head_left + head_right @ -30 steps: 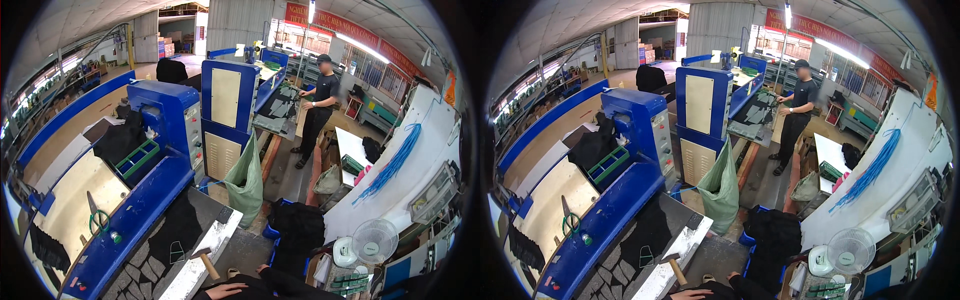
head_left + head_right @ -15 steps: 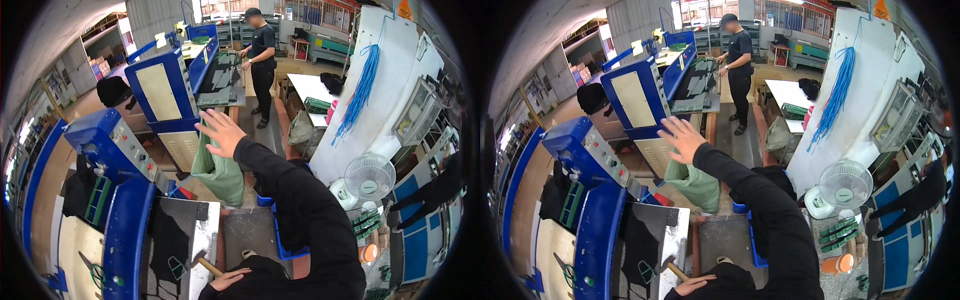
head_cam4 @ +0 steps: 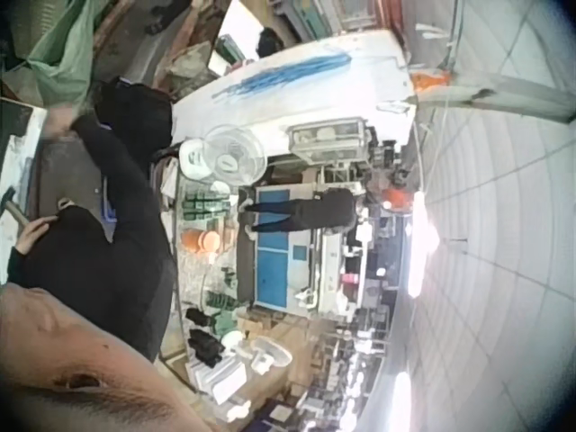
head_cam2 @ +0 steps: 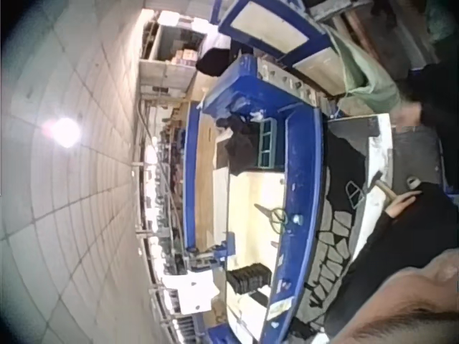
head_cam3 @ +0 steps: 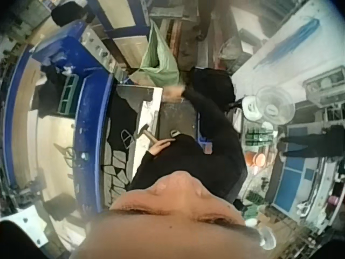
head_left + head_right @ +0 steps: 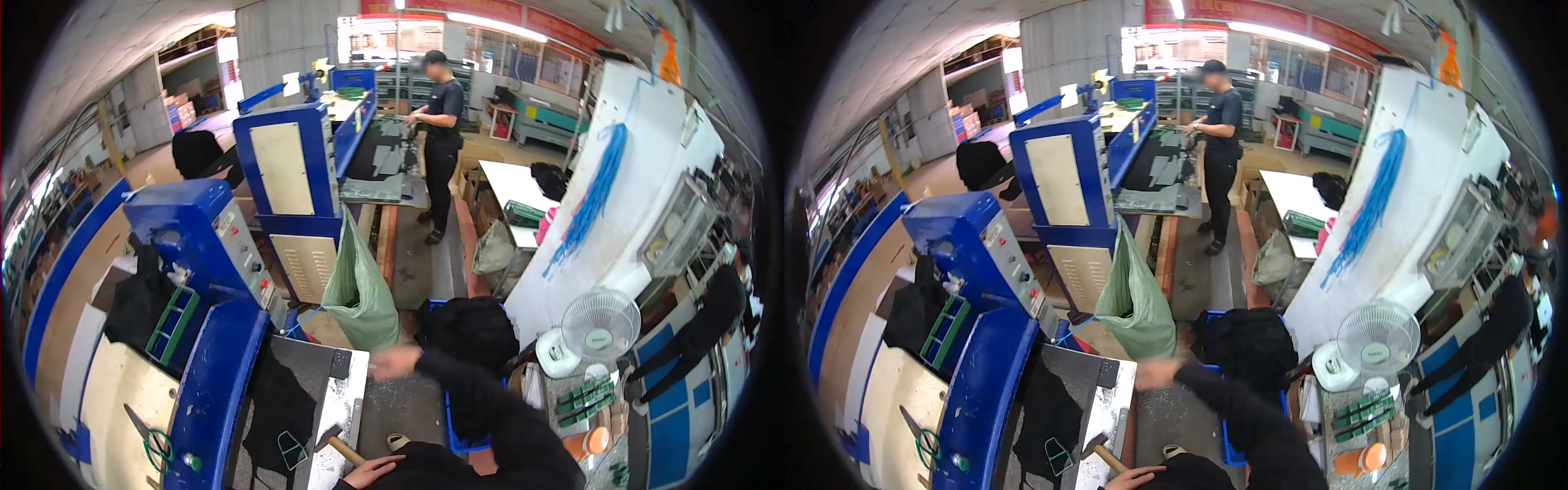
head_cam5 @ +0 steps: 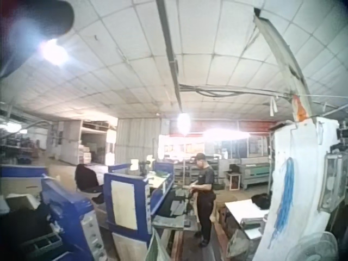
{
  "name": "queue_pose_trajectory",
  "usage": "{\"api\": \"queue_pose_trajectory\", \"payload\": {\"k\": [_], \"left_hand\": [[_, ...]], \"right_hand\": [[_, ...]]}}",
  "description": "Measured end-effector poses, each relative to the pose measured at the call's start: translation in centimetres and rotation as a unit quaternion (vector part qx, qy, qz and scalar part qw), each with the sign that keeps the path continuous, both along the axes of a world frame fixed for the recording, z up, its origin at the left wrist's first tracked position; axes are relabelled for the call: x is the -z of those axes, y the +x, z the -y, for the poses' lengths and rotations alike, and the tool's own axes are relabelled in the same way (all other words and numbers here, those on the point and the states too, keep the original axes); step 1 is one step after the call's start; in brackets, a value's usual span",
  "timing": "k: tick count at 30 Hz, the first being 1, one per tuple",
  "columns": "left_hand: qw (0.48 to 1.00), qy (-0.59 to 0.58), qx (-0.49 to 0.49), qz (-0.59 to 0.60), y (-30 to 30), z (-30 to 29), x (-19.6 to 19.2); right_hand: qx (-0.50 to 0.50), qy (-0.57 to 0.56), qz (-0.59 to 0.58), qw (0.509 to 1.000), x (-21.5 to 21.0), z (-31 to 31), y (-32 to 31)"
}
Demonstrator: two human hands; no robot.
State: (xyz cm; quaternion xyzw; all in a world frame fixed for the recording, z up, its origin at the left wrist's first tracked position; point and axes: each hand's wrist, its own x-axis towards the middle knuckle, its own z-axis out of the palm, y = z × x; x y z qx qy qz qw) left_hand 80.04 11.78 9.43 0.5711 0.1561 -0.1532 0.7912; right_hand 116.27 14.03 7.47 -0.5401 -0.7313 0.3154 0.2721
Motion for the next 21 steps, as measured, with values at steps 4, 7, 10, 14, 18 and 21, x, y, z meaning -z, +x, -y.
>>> {"api": "queue_pose_trajectory", "payload": {"k": [4,7,10,14,18,21], "left_hand": [[0.998,0.002,0.053,0.032,2.4,0.0,-0.1],[0.997,0.029,0.052,0.043,2.1,-0.3,0.5],[0.998,0.025,0.052,0.024,4.3,0.3,0.1],[0.992,0.037,0.118,0.027,5.6,1.2,6.7],[0.988,0.094,0.119,0.013,9.2,1.4,-1.0],[0.993,0.083,0.067,0.054,11.1,-2.6,-1.7]], "right_hand": [[0.375,-0.262,0.072,0.886,33.0,19.5,-9.2],[0.388,-0.533,0.046,0.750,37.2,29.5,-13.8],[0.386,-0.615,0.042,0.686,36.9,33.8,-13.3],[0.386,-0.649,0.063,0.653,37.4,35.5,-11.1],[0.415,-0.612,0.064,0.670,39.6,34.1,-7.7],[0.498,-0.403,-0.089,0.763,40.0,27.9,-5.1]]}}
